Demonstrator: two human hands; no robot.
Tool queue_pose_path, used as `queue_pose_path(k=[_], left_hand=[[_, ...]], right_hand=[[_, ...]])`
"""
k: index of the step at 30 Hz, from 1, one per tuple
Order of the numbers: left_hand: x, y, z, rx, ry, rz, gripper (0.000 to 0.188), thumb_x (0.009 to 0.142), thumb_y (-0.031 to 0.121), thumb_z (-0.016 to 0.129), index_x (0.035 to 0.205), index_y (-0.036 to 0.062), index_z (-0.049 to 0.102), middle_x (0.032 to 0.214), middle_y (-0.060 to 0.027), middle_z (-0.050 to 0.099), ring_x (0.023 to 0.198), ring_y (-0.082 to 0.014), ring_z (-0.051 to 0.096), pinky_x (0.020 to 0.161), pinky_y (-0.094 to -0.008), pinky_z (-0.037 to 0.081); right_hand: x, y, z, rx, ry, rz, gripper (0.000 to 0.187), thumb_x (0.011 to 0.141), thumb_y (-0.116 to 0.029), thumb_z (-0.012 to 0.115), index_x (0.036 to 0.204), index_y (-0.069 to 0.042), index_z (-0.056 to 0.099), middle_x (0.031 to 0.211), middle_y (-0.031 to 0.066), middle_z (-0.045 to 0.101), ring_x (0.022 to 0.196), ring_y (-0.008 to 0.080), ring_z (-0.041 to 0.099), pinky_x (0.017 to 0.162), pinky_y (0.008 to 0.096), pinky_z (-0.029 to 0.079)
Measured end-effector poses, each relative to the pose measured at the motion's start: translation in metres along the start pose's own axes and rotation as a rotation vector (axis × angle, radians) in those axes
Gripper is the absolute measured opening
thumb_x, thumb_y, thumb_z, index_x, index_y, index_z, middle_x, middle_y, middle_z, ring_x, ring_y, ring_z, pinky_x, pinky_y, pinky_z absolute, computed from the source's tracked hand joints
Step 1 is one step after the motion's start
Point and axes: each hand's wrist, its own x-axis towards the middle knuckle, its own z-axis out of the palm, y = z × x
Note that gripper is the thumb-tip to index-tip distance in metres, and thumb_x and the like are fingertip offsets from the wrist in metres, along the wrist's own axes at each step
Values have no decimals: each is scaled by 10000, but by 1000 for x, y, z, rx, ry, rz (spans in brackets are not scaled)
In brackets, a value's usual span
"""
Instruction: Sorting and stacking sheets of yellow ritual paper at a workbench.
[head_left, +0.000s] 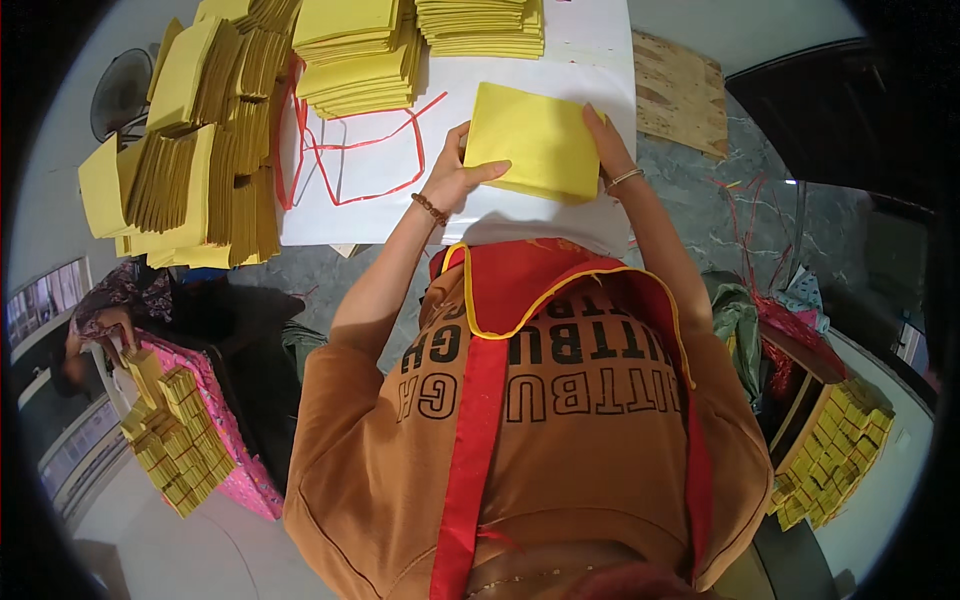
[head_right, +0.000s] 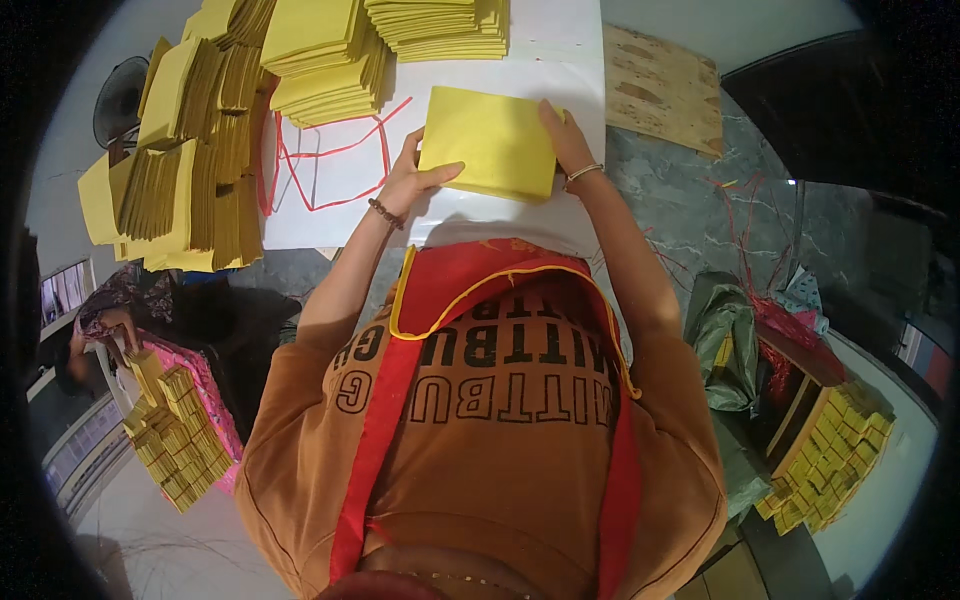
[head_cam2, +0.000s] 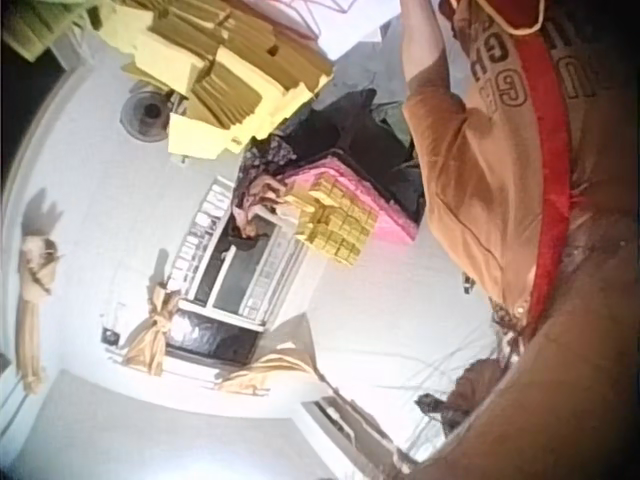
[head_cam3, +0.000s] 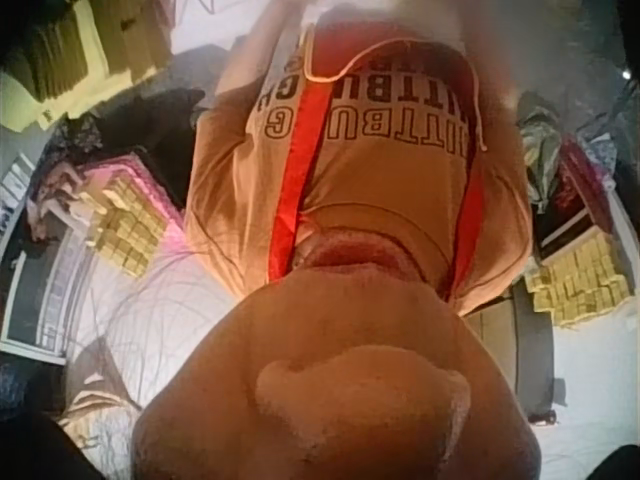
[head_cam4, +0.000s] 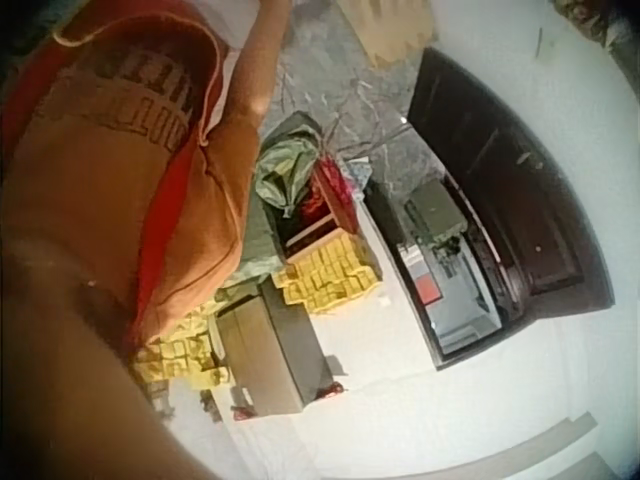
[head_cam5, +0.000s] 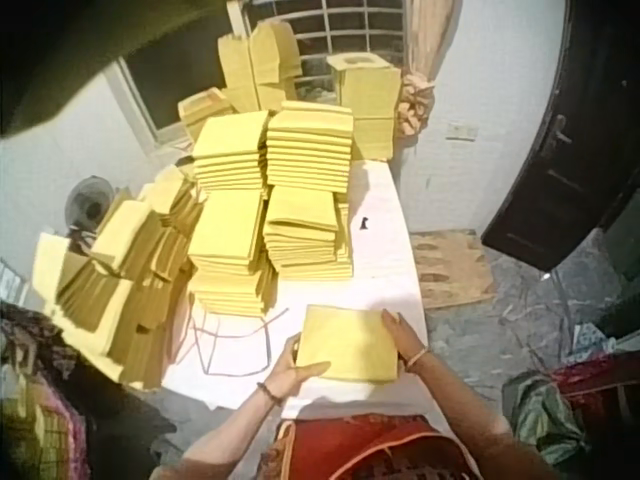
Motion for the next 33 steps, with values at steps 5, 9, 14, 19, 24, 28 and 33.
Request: queue_pose_path(k=[5, 9, 14, 19, 24, 28, 33], left_hand=[[-5, 1, -1, 22, 22, -27, 857, 659, 236, 752, 1269, -29, 212, 1131, -207, 459, 1051, -247, 474, 881, -332, 403], [-8, 7, 3, 67, 28, -49, 867, 662, 254, 750, 1265, -48, 205, 1134, -213, 457, 1053, -250, 474, 894, -336, 393], [-2, 10, 0, 62, 27, -24, 886, 663, 262, 751, 1271, -56, 191, 1152, -217, 443, 1074, -258, 460, 911, -333, 379], [3, 5, -2, 37, 18, -60, 899, 663, 268, 752, 1271, -67, 181, 1182, -222, 417, 1097, -263, 444, 927, -335, 368], [-4, -1, 1, 41, 20, -35, 904, 664, 257, 751, 1267, -78, 168, 1198, -227, 398, 1106, -266, 440, 930, -337, 372], [-9, -4, 3, 18, 44, 1, 910, 663, 259, 752, 1268, -77, 162, 1200, -230, 396, 1112, -267, 436, 928, -336, 376], [-5, -13, -1, 37, 40, 34, 882, 652, 262, 760, 1266, -52, 210, 1189, -198, 427, 1091, -240, 456, 915, -319, 389]], right_hand=[[-12, -7, 8, 12, 6, -17, 560, 809, -476, 521, 1111, -8, 456, 913, 61, 553, 772, 124, 541, 653, 240, 446], [-4, -2, 5, -3, 53, -86, 524, 820, -440, 529, 1105, -5, 466, 923, 62, 559, 794, 118, 539, 671, 242, 442], [-3, -15, 9, -34, 14, -107, 462, 852, -442, 480, 1102, -54, 479, 902, 18, 560, 764, 82, 538, 634, 213, 444], [6, -15, 6, -114, 24, 3, 481, 836, -469, 488, 1095, -64, 486, 890, 13, 557, 759, 77, 534, 627, 216, 443], [4, -12, 3, -142, -7, -20, 544, 804, -494, 517, 1082, -27, 483, 892, 41, 559, 759, 100, 543, 638, 235, 450], [8, -9, 1, -169, -11, -53, 613, 761, -515, 563, 1070, 7, 477, 891, 93, 570, 739, 167, 570, 642, 273, 462], [15, -20, -13, -909, 169, -304, 568, 737, -487, 591, 1087, -48, 503, 1033, 145, 533, 956, 275, 515, 805, 350, 407]])
